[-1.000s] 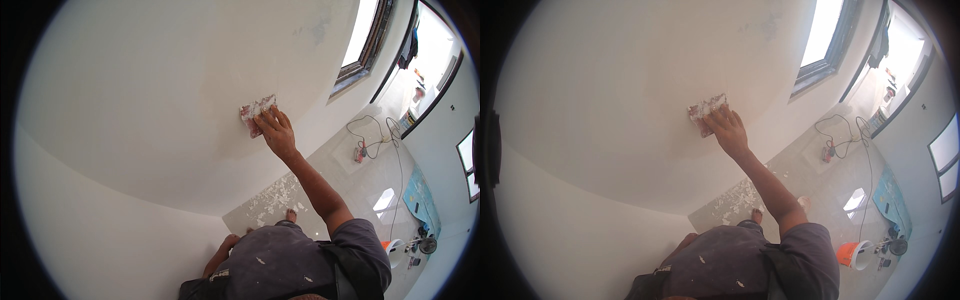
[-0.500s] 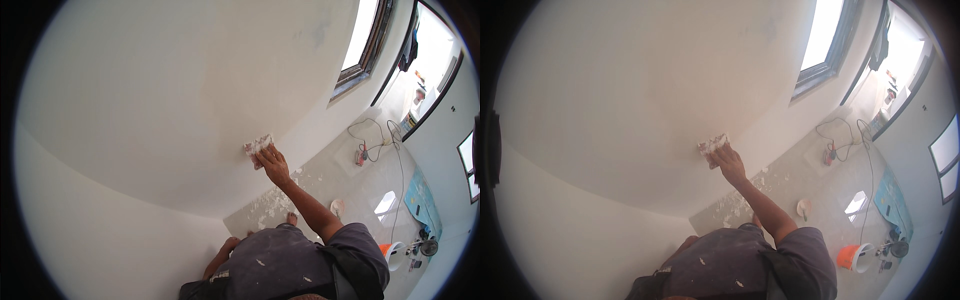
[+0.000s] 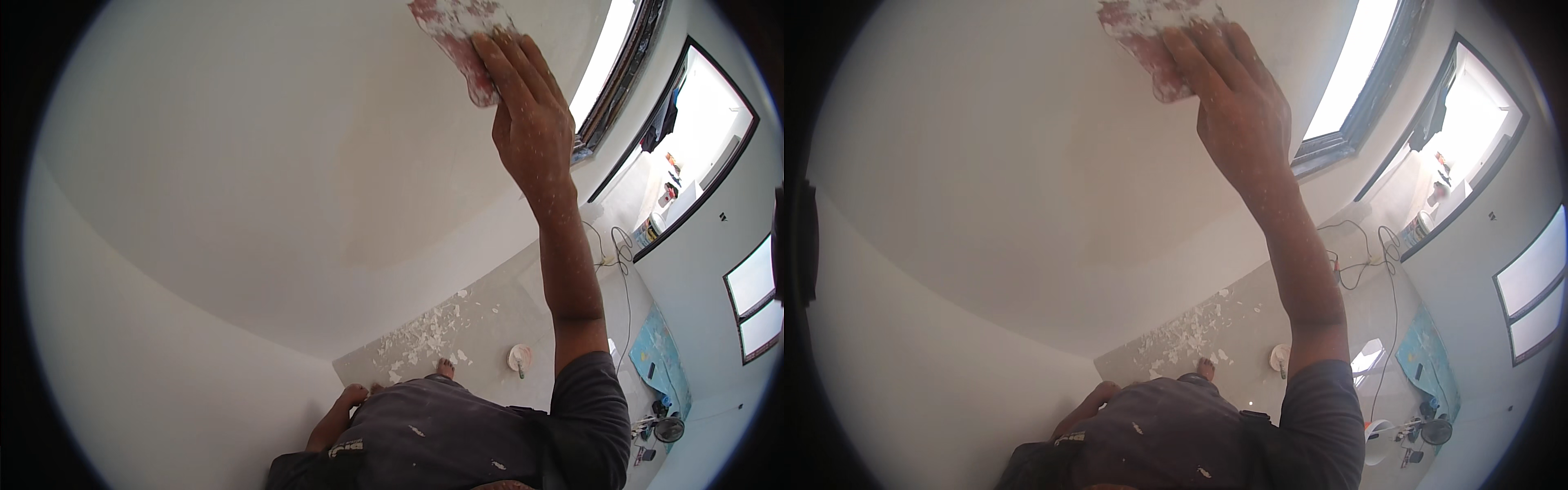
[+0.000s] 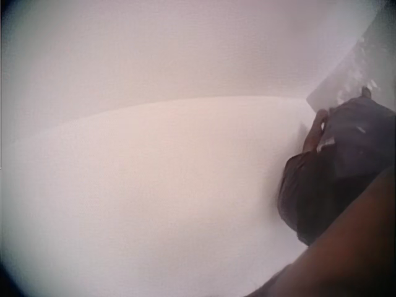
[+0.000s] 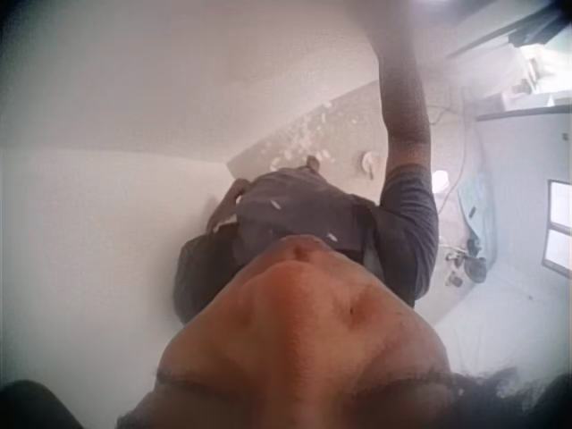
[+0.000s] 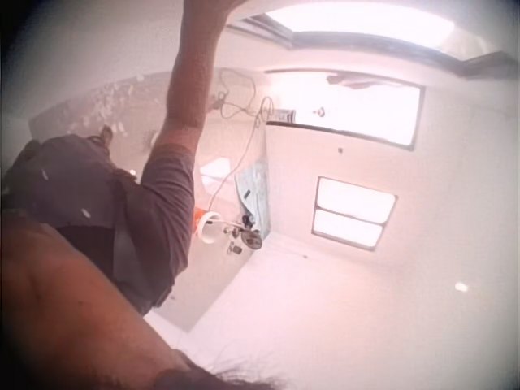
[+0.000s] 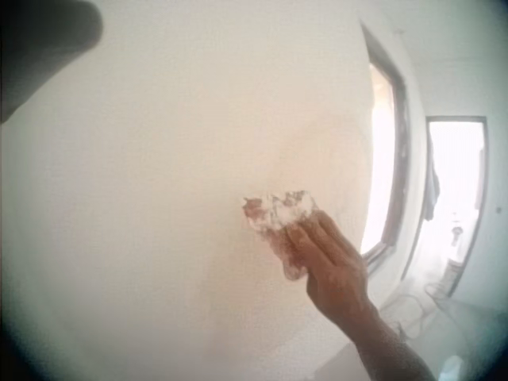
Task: The person applies white plaster to a wall using a trowel and a smaller scraper. They repeatedly scoop plaster from a bucket on the floor and spread it across the wall surface, smoothing it out. The person also works on the window frame area.
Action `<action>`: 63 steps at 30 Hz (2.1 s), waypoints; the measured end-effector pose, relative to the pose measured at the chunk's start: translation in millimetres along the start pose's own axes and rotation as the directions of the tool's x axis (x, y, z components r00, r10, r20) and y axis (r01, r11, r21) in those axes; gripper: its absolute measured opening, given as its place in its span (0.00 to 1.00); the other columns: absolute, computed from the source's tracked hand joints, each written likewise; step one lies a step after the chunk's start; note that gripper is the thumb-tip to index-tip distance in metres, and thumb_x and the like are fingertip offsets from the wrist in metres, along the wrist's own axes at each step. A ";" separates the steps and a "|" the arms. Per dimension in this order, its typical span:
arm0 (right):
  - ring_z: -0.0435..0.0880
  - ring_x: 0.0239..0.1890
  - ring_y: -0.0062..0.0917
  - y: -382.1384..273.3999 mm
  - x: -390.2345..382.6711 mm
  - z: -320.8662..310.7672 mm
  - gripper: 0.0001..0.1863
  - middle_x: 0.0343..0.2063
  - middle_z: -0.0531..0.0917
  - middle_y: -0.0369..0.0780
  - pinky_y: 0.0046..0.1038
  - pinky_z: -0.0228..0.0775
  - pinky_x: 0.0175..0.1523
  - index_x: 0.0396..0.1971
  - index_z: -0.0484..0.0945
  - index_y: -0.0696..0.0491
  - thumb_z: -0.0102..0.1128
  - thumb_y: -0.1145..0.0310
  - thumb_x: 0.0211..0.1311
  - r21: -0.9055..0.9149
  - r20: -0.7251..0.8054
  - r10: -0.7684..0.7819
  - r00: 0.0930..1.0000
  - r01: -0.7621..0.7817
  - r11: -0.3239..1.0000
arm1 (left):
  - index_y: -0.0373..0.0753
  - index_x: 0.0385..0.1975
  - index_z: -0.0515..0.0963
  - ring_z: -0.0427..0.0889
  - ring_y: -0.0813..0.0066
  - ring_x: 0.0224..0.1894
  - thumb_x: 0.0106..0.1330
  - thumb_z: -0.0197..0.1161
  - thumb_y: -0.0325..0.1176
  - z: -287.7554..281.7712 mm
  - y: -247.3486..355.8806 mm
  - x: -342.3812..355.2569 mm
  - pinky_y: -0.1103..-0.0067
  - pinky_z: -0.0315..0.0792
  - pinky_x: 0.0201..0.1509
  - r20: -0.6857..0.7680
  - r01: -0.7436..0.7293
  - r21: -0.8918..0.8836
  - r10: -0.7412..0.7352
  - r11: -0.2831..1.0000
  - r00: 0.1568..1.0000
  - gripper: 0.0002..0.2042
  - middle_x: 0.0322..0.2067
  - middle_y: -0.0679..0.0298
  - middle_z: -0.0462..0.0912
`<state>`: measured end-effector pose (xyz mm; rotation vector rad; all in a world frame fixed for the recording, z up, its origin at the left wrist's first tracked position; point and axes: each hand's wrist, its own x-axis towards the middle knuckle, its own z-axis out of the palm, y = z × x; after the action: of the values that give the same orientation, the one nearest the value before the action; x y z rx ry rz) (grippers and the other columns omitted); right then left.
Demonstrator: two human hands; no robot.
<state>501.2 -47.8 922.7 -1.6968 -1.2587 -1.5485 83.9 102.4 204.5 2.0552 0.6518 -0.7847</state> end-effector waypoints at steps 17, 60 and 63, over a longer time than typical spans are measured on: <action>0.69 0.64 0.37 -80.3 -135.9 41.3 0.29 0.59 0.76 0.36 0.41 0.66 0.62 0.60 0.75 0.43 0.60 0.78 0.56 0.095 0.482 0.033 0.875 -0.090 0.991 | 0.32 0.39 0.83 0.86 0.60 0.35 0.60 0.58 0.42 -12.3 2.1 -14.3 0.68 0.79 0.41 0.012 -0.060 0.193 0.059 0.979 0.998 0.18 0.34 0.52 0.87; 0.82 0.48 0.27 -34.9 -345.5 -24.3 0.16 0.51 0.80 0.39 0.37 0.74 0.52 0.59 0.70 0.52 0.47 0.68 0.75 0.341 0.935 0.343 0.092 -0.503 -0.794 | 0.33 0.38 0.83 0.84 0.70 0.35 0.61 0.60 0.42 -37.5 105.9 -12.6 0.70 0.78 0.40 -0.005 0.206 -0.264 -0.215 0.942 0.977 0.17 0.35 0.58 0.87; 0.80 0.50 0.26 -55.4 -311.8 -28.8 0.16 0.52 0.80 0.39 0.36 0.72 0.53 0.58 0.71 0.53 0.46 0.66 0.76 0.301 0.927 0.372 0.039 -0.668 -0.681 | 0.34 0.41 0.84 0.85 0.68 0.38 0.62 0.60 0.42 -32.1 84.8 -11.3 0.70 0.78 0.44 0.008 0.275 -0.307 -0.287 0.911 0.958 0.18 0.37 0.56 0.87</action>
<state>465.0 -137.5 619.8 -0.9944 -0.2779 0.6794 143.5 82.5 270.9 1.7172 1.0408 -0.7540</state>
